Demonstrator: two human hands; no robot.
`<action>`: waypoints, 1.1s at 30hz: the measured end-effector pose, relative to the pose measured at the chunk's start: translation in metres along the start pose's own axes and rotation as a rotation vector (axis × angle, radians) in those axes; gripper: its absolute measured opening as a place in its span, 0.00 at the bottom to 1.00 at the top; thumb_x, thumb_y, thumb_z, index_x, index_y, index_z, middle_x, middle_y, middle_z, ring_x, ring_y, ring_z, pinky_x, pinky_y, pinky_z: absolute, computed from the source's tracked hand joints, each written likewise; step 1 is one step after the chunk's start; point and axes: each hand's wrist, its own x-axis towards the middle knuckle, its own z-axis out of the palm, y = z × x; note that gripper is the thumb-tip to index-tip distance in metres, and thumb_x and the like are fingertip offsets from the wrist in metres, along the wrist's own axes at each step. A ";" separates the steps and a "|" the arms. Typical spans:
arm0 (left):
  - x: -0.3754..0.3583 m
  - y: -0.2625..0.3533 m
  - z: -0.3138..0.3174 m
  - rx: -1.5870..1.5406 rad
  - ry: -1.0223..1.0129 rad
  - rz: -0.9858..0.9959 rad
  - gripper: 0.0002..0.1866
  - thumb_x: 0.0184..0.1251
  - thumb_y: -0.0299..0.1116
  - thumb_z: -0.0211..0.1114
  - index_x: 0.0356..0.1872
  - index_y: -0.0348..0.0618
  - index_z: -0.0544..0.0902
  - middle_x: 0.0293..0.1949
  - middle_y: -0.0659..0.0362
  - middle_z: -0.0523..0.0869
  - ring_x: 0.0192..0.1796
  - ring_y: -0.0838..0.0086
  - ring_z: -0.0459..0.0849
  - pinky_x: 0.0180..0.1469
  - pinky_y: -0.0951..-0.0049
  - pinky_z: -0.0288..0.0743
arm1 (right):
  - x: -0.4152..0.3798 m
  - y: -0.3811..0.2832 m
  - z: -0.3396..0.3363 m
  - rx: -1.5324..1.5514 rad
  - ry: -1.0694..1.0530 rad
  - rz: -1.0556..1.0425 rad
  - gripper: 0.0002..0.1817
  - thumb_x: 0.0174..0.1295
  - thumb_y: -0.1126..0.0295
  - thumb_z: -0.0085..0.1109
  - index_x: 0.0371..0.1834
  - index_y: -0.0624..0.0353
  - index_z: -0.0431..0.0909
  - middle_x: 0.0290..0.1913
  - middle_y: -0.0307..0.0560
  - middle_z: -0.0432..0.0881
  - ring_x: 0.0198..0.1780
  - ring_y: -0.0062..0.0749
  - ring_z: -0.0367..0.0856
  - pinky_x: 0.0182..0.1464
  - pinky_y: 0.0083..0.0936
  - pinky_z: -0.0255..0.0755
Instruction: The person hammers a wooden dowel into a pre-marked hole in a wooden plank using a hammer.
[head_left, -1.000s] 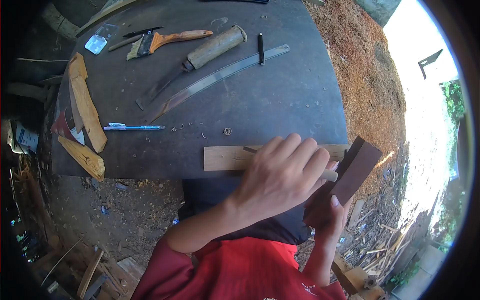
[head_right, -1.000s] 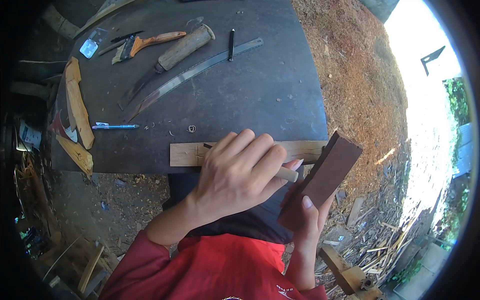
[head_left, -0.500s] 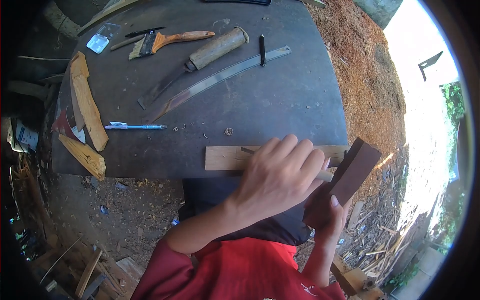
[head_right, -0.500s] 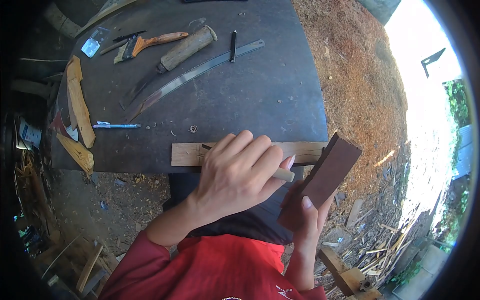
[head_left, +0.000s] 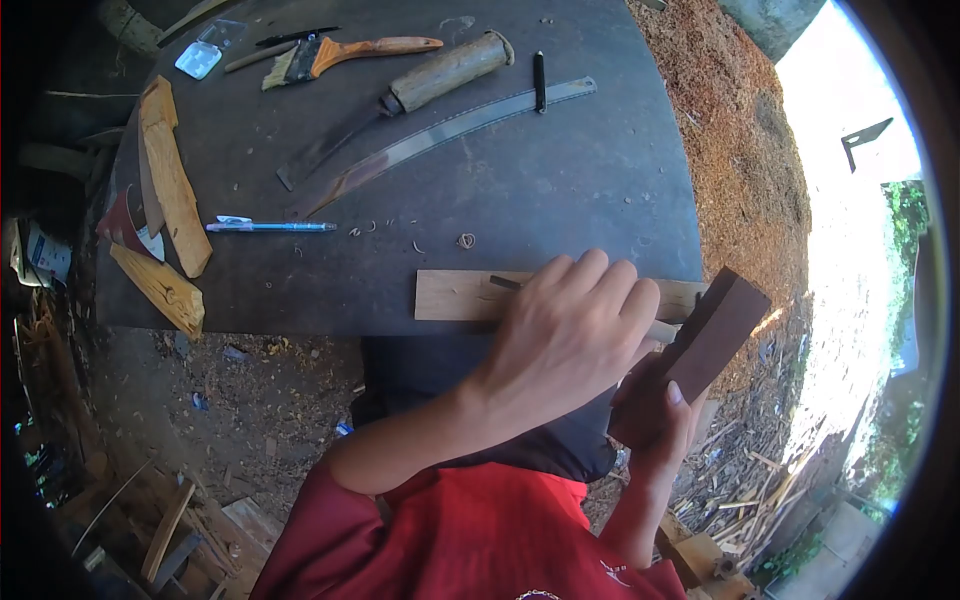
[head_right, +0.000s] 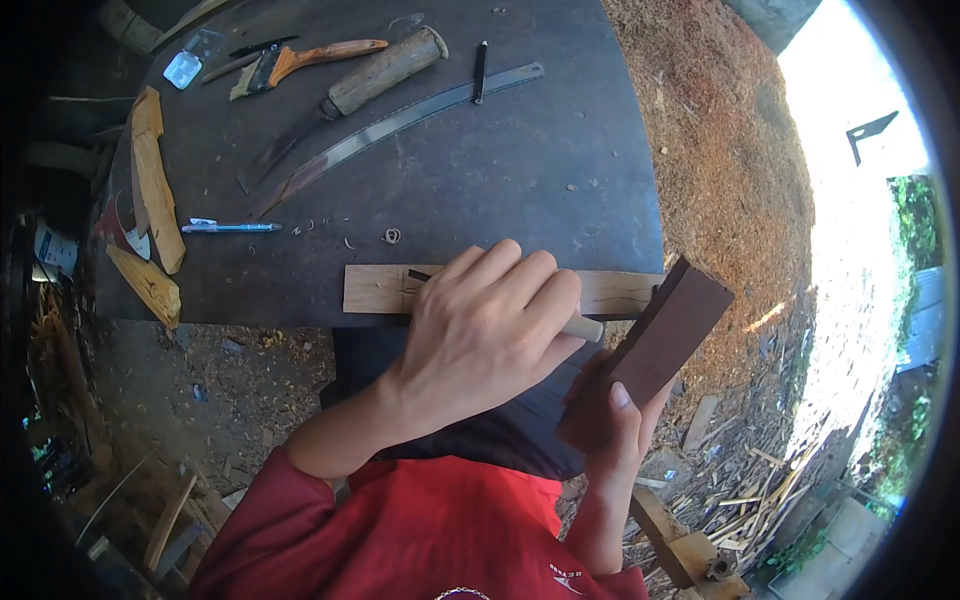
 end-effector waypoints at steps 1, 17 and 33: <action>-0.001 0.000 0.001 0.007 0.002 -0.002 0.18 0.47 0.35 0.82 0.32 0.49 0.78 0.31 0.63 0.76 0.36 0.69 0.79 0.38 0.67 0.72 | 0.000 -0.001 0.001 -0.001 0.009 0.000 0.37 0.69 0.54 0.61 0.75 0.61 0.59 0.49 0.58 0.80 0.38 0.38 0.84 0.39 0.34 0.81; -0.001 0.005 0.005 -0.008 0.041 -0.171 0.17 0.54 0.34 0.81 0.40 0.47 0.81 0.34 0.63 0.79 0.38 0.68 0.81 0.42 0.66 0.77 | -0.003 -0.001 0.009 -0.056 0.143 -0.023 0.35 0.70 0.54 0.60 0.73 0.64 0.63 0.49 0.59 0.82 0.37 0.40 0.86 0.37 0.33 0.82; 0.008 -0.007 0.019 0.004 0.243 -0.206 0.16 0.56 0.33 0.79 0.37 0.48 0.78 0.32 0.64 0.78 0.34 0.72 0.82 0.33 0.71 0.80 | 0.007 -0.029 -0.016 0.108 -0.036 -0.113 0.33 0.78 0.49 0.50 0.78 0.59 0.66 0.56 0.49 0.79 0.43 0.33 0.81 0.45 0.28 0.77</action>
